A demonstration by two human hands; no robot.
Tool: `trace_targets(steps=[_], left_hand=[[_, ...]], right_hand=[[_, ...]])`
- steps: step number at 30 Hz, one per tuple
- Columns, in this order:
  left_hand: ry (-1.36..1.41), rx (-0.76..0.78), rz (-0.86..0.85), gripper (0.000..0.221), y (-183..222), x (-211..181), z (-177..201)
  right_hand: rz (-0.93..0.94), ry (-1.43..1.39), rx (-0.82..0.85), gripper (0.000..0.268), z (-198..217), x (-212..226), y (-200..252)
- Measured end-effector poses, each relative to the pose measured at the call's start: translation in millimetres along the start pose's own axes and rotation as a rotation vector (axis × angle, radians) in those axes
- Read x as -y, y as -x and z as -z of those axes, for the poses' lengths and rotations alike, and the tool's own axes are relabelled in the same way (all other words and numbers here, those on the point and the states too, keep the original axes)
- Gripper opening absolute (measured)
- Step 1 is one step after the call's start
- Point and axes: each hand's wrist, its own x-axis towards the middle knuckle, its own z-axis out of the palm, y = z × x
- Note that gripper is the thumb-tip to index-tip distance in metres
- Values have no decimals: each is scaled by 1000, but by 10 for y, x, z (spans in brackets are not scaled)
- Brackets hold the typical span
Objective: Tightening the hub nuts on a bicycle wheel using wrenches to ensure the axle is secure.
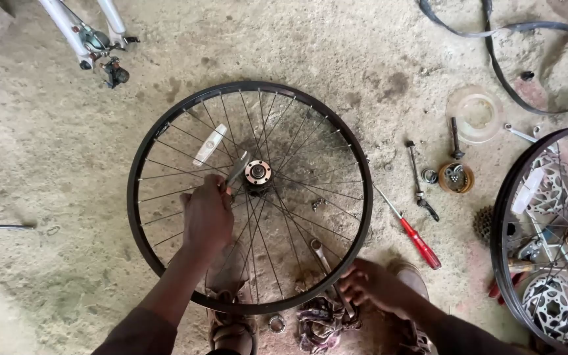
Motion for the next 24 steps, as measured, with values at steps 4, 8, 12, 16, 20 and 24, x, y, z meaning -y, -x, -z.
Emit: trace_targets(steps=[4,8,12,16,20,24], left_hand=[[-8,117,95,20,-127,-78,19],[125,59,116,26,-55,29,-142],[73,24,78,24,-25,104,-205],[136,8,102,26,73,-138,-51],[217,34,82,23,133,-281,18],[221,76,69,27,103,-317,-57]], right_hand=[[19,-261,-193,26,156,351,129],[29,-425,-219,52,167,505,257],[129,-492,-245,49,136,458,164],[160,-548,-265,42,221,425,186],[198,-664,-268,77,380,214,209],[356,-786,-338,83,550,57,69]])
